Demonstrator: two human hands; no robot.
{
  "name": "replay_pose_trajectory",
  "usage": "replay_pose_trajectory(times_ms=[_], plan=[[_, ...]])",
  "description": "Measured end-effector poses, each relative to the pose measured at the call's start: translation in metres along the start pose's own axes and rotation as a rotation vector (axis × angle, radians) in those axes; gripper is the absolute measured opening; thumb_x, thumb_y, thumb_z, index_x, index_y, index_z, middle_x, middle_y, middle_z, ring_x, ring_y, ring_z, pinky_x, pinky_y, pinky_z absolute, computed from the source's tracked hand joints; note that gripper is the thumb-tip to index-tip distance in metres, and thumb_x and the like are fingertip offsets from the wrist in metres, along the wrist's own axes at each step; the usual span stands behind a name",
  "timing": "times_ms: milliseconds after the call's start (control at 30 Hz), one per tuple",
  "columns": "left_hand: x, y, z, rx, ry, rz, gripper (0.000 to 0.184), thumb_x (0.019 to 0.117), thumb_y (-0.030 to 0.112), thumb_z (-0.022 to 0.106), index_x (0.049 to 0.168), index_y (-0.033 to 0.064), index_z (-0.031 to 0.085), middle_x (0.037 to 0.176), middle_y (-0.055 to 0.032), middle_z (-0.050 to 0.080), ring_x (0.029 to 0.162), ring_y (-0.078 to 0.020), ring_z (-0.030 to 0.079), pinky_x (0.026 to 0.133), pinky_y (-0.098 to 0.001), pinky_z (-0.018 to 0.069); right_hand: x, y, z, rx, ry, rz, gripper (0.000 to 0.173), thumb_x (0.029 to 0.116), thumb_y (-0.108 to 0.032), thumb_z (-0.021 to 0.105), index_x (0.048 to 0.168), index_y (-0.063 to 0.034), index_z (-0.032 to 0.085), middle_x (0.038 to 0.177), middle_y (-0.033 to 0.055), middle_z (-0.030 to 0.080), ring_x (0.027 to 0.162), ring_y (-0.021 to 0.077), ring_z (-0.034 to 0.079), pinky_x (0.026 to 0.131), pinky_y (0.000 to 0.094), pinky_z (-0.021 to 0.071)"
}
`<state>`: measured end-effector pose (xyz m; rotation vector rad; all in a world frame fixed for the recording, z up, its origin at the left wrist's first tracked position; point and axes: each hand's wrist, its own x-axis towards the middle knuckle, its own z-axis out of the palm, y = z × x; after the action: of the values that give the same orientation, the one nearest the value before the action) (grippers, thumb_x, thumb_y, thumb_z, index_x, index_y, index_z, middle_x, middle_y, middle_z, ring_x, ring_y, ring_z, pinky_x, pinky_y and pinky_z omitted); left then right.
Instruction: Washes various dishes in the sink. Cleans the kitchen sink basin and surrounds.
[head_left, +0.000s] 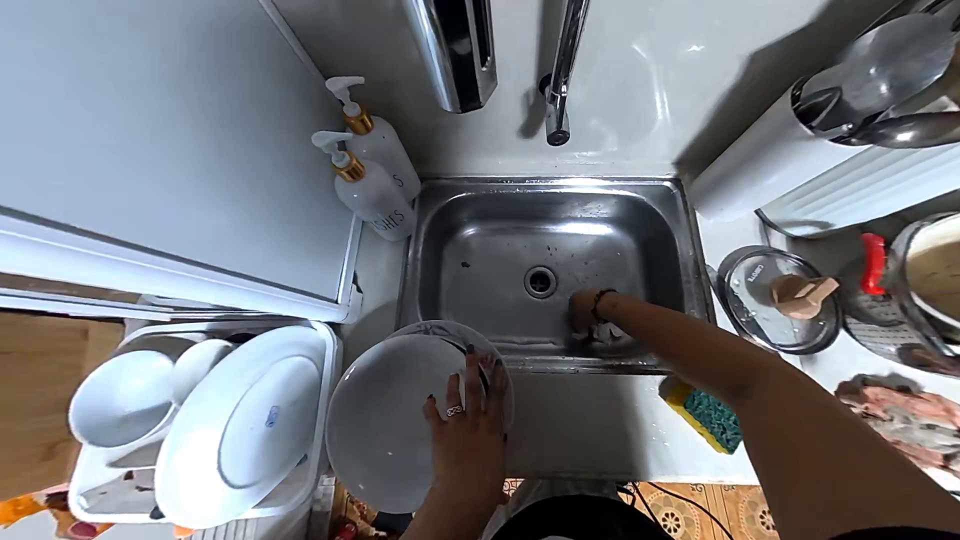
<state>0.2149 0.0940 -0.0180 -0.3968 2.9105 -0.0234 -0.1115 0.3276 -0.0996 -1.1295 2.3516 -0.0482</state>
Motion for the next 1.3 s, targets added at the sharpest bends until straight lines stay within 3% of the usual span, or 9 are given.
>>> replay_pose_trajectory(times_ms=[67, 200, 400, 533, 733, 867, 967, 1100, 1300], plan=[[-0.007, -0.002, -0.011, -0.092, -0.010, 0.029, 0.120, 0.0599, 0.065, 0.081, 0.162, 0.0372, 0.024, 0.171, -0.0098, 0.009, 0.151, -0.0436, 0.025, 0.107, -0.0762, 0.0261, 0.012, -0.050, -0.074, 0.063, -0.453, 0.143, 0.034, 0.0991, -0.025, 0.066, 0.115, 0.0049, 0.069, 0.119, 0.0248, 0.068, 0.116, 0.0422, 0.063, 0.099, 0.0643, 0.0464], [-0.018, -0.016, -0.051, -0.357, -0.011, 0.077, 0.132, 0.0571, 0.093, 0.063, 0.164, 0.0264, 0.023, 0.169, -0.0232, 0.003, 0.153, -0.0522, 0.006, 0.113, -0.0819, 0.0060, 0.071, -0.080, -0.080, 0.304, 0.004, 0.007, 0.040, 0.0993, -0.020, 0.064, 0.136, -0.0047, 0.063, 0.143, 0.0237, 0.056, 0.128, 0.0428, 0.057, 0.104, 0.0634, 0.0462], [-0.025, -0.081, 0.003, -0.630, -0.051, -0.076, 0.129, 0.0667, 0.076, 0.077, 0.163, 0.0133, 0.020, 0.170, -0.0195, -0.001, 0.156, -0.0379, 0.013, 0.120, -0.0548, 0.0355, 0.209, -0.144, 0.012, 0.239, 0.107, 0.012, 0.077, 0.0945, -0.046, 0.066, 0.160, -0.0181, 0.036, 0.172, 0.0056, 0.018, 0.157, 0.0391, 0.016, 0.122, 0.0652, 0.0237], [-0.034, -0.099, 0.034, -0.598, -0.059, -0.054, 0.125, 0.0680, 0.079, 0.073, 0.163, 0.0162, 0.022, 0.170, -0.0161, 0.007, 0.156, -0.0389, 0.013, 0.123, -0.0581, 0.0277, 0.189, -0.097, 0.111, 0.054, 0.067, -0.336, 0.088, 0.0872, -0.045, 0.075, 0.160, -0.0164, 0.035, 0.170, 0.0038, 0.025, 0.155, 0.0309, 0.027, 0.123, 0.0570, 0.0314], [-0.026, -0.088, 0.043, -0.513, -0.027, -0.040, 0.133, 0.0604, 0.090, 0.067, 0.164, 0.0196, 0.023, 0.171, -0.0171, 0.005, 0.155, -0.0437, 0.011, 0.121, -0.0660, 0.0225, 0.028, 0.062, 0.094, -0.135, -0.172, -0.361, 0.063, 0.0873, -0.005, 0.075, 0.147, -0.0106, 0.055, 0.165, 0.0043, 0.038, 0.149, 0.0327, 0.039, 0.116, 0.0590, 0.0401], [-0.026, -0.092, 0.050, -0.465, -0.020, 0.019, 0.138, 0.0550, 0.097, 0.062, 0.163, 0.0212, 0.024, 0.170, -0.0195, 0.004, 0.154, -0.0466, 0.010, 0.120, -0.0667, 0.0226, -0.034, 0.050, -0.020, 0.213, -0.093, 0.089, 0.035, 0.1018, -0.029, 0.062, 0.132, -0.0121, 0.068, 0.134, 0.0138, 0.066, 0.125, 0.0337, 0.062, 0.107, 0.0590, 0.0468], [-0.028, -0.101, 0.066, -0.453, -0.026, 0.031, 0.112, 0.0763, 0.089, 0.051, 0.163, 0.0230, 0.025, 0.171, -0.0157, 0.007, 0.155, -0.0430, 0.011, 0.122, -0.0636, 0.0223, -0.057, 0.018, -0.098, 0.330, -0.123, 0.447, 0.045, 0.1035, -0.037, 0.058, 0.138, -0.0081, 0.062, 0.142, 0.0236, 0.055, 0.129, 0.0416, 0.056, 0.107, 0.0617, 0.0444], [-0.026, -0.109, 0.072, -0.476, -0.008, 0.015, 0.077, 0.0985, 0.065, 0.038, 0.163, 0.0262, 0.025, 0.171, -0.0106, 0.010, 0.156, -0.0361, 0.014, 0.124, -0.0579, 0.0258, 0.019, 0.077, 0.093, 0.170, 0.181, 0.546, 0.103, 0.0604, -0.089, 0.067, 0.130, -0.0138, 0.065, 0.126, 0.0271, 0.063, 0.114, 0.0492, 0.061, 0.094, 0.0753, 0.0458], [-0.025, -0.096, 0.082, -0.418, 0.008, -0.074, 0.090, 0.0898, 0.077, 0.045, 0.163, 0.0280, 0.025, 0.172, -0.0107, 0.007, 0.156, -0.0390, 0.013, 0.122, -0.0626, 0.0246, 0.026, 0.035, 0.103, 0.252, -0.438, 0.258, 0.056, 0.0965, -0.049, 0.061, 0.135, -0.0084, 0.061, 0.126, 0.0252, 0.066, 0.118, 0.0494, 0.062, 0.095, 0.0767, 0.0443]])
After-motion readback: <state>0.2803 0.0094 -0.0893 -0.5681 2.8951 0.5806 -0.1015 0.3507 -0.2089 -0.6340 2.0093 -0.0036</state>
